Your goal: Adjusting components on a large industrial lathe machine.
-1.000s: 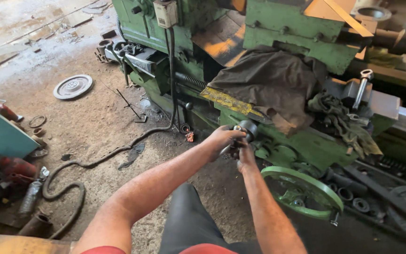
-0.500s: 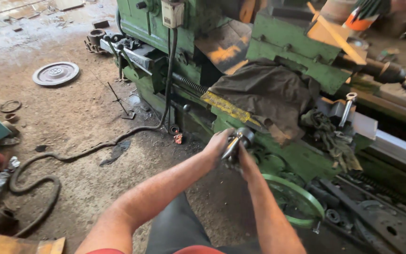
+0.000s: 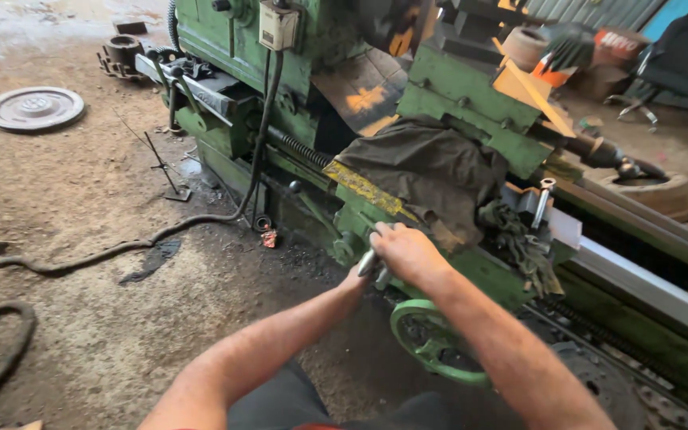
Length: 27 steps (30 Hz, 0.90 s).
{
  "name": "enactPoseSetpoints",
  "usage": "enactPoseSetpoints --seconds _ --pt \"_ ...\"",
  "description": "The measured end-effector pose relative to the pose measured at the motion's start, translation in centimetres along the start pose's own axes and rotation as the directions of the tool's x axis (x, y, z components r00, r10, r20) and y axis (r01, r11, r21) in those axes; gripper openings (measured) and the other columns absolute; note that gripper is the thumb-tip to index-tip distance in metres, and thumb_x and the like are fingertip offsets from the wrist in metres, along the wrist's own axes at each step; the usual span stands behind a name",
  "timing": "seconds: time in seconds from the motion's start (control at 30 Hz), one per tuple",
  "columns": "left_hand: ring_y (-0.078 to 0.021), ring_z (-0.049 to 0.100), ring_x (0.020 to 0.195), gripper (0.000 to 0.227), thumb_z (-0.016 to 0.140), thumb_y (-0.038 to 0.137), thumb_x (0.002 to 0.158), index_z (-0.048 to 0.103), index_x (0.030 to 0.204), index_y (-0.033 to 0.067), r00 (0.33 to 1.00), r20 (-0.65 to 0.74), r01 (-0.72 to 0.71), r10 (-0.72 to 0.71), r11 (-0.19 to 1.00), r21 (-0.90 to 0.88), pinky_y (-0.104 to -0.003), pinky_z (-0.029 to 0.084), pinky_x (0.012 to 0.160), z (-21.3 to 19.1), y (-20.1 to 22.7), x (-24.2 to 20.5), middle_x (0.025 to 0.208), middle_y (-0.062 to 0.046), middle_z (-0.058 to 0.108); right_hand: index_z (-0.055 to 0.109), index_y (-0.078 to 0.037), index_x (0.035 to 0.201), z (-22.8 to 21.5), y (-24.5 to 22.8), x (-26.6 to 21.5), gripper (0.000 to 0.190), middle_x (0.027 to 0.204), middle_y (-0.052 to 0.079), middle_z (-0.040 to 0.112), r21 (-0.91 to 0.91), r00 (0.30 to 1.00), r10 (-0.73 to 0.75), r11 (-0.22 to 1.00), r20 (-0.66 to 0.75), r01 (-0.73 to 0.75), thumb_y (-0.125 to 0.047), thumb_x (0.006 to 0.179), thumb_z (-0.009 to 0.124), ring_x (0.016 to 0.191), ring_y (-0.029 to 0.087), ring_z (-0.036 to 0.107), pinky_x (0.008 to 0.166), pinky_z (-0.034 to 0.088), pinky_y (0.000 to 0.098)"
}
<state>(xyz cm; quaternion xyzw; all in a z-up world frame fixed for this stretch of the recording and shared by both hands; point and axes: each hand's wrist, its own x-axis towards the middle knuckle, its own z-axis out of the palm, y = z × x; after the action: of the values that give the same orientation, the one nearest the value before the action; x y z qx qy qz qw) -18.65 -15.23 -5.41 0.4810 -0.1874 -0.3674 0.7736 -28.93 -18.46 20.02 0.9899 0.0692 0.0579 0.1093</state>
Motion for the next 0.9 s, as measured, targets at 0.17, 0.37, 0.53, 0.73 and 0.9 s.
enactPoseSetpoints --seconds 0.17,0.37,0.53,0.73,0.9 --pt "-0.0102 0.063 0.075 0.046 0.054 0.055 0.105 0.071 0.114 0.0126 0.974 0.206 0.143 -0.098 0.965 -0.219 -0.027 0.050 0.064 -1.0 -0.2 0.5 0.092 0.001 0.069 0.068 -0.010 0.084 1.0 3.1 3.2 0.015 0.085 0.014 0.070 0.058 0.960 -0.166 0.986 0.227 0.157 -0.021 0.087 0.059 0.086 0.033 0.069 0.076 0.055 0.0470" --pt "-0.0114 0.065 0.084 0.029 0.069 0.032 0.099 0.073 0.115 0.0081 0.990 0.118 -0.110 0.072 0.929 0.352 -0.031 0.052 0.073 -2.6 -1.9 1.4 0.097 -0.004 0.073 0.066 -0.011 0.081 2.4 3.9 2.2 0.015 0.081 0.010 0.069 0.199 0.985 -0.150 0.971 0.085 0.131 -0.022 0.088 0.059 0.082 0.030 0.070 0.072 0.054 0.0433" --pt "-0.0116 0.068 0.084 0.031 0.069 0.029 0.097 0.070 0.118 0.0060 0.978 0.066 -0.205 0.196 0.869 0.450 -0.031 0.055 0.075 -2.6 -3.4 1.8 0.094 -0.003 0.074 0.063 -0.012 0.084 2.2 3.6 1.5 0.007 0.082 0.010 0.066 0.118 0.975 -0.214 0.968 -0.061 0.220 -0.017 0.079 0.066 0.082 0.033 0.068 0.068 0.053 0.0452" --pt "-0.0088 0.062 0.082 0.028 0.062 0.024 0.099 0.069 0.119 0.0056 0.951 0.105 -0.308 0.291 0.846 0.435 -0.030 0.053 0.074 -1.8 -2.2 0.4 0.092 -0.002 0.072 0.061 -0.012 0.084 2.2 3.3 1.3 0.020 0.084 0.009 0.065 0.129 0.979 -0.190 0.972 -0.069 0.198 -0.015 0.071 0.076 0.082 0.032 0.068 0.068 0.053 0.0453" --pt "-0.0076 0.059 0.086 0.026 0.060 0.024 0.102 0.068 0.118 0.0043 0.943 0.170 -0.330 0.286 0.866 0.375 -0.029 0.051 0.076 -1.8 -1.0 -0.4 0.093 -0.001 0.069 0.061 -0.012 0.085 2.4 3.2 0.9 0.018 0.085 0.007 0.065 0.145 0.981 -0.152 0.975 -0.116 0.168 -0.015 0.075 0.076 0.082 0.031 0.068 0.068 0.054 0.0442"
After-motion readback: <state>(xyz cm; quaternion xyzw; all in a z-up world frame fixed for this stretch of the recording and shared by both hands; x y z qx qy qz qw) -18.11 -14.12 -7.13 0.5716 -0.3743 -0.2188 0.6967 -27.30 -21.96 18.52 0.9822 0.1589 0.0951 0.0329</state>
